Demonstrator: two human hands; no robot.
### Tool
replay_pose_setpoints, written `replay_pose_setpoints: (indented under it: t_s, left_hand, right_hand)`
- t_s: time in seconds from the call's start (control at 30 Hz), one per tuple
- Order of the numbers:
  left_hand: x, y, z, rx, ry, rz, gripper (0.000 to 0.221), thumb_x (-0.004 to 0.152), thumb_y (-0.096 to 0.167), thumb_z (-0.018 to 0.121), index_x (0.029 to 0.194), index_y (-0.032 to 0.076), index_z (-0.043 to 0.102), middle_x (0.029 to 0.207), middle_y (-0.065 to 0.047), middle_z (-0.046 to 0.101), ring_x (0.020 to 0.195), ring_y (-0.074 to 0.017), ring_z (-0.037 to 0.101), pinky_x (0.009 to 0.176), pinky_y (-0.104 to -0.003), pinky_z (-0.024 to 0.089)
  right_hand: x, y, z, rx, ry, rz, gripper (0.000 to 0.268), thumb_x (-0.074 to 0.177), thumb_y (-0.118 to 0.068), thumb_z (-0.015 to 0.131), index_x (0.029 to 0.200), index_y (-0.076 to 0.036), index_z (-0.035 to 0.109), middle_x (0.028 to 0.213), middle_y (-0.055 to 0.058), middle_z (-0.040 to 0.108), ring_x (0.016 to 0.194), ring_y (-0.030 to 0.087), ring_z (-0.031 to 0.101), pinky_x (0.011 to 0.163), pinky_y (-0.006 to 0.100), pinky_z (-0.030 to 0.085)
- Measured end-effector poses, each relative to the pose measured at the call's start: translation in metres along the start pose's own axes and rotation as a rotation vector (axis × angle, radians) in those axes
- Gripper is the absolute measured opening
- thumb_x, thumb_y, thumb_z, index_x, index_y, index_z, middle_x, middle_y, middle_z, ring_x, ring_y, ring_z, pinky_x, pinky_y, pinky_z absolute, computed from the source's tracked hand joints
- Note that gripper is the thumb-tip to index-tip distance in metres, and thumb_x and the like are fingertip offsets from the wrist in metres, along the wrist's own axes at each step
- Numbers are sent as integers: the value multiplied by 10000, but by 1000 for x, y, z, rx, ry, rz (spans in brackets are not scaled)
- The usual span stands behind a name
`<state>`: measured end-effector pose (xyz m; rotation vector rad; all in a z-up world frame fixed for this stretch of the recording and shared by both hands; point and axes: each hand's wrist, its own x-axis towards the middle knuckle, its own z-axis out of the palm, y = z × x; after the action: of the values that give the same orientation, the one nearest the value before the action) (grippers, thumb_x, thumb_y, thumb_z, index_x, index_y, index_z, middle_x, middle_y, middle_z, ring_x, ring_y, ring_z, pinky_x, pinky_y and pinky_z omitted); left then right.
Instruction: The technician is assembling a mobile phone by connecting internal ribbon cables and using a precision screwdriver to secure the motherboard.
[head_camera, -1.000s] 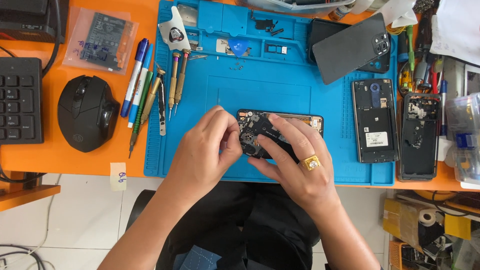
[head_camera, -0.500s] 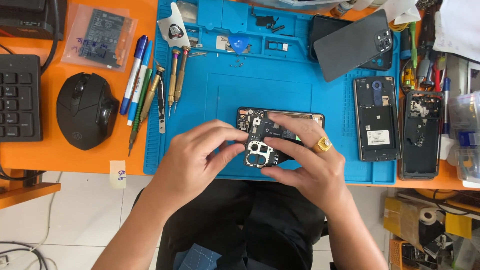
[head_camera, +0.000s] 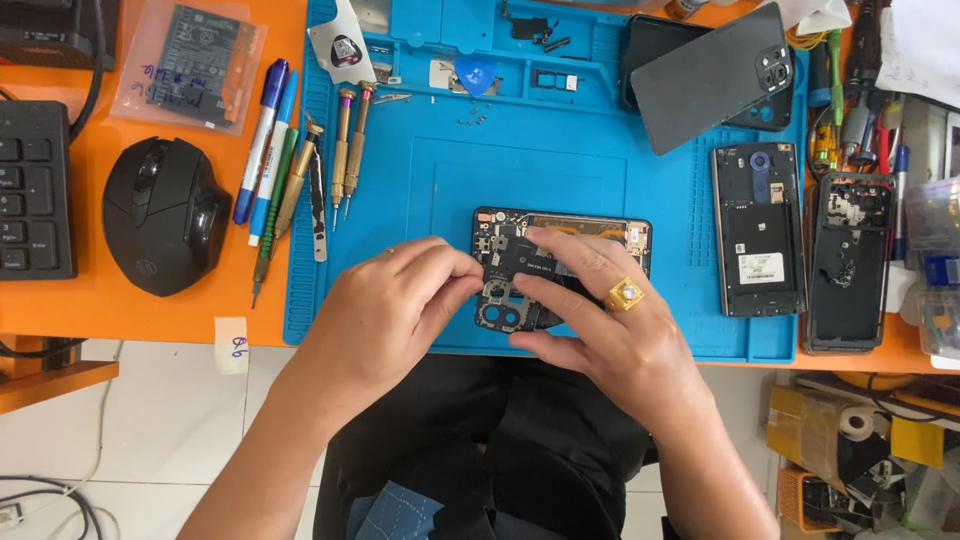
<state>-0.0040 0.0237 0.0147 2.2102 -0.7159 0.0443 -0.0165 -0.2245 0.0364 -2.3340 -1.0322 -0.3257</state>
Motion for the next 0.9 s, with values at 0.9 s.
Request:
replay_pose_setpoints:
  t_s: [0.9]
  left_hand:
    - [8, -32, 13, 264, 343, 112, 45, 1117, 49, 662, 1077, 28, 661, 961, -104, 636, 864, -287, 579, 725, -366, 507]
  right_hand:
    - [24, 30, 11, -62, -229, 30, 345, 973, -235, 810, 1234, -35, 705, 1446, 216, 601, 1294, 445, 594, 1011, 576, 563]
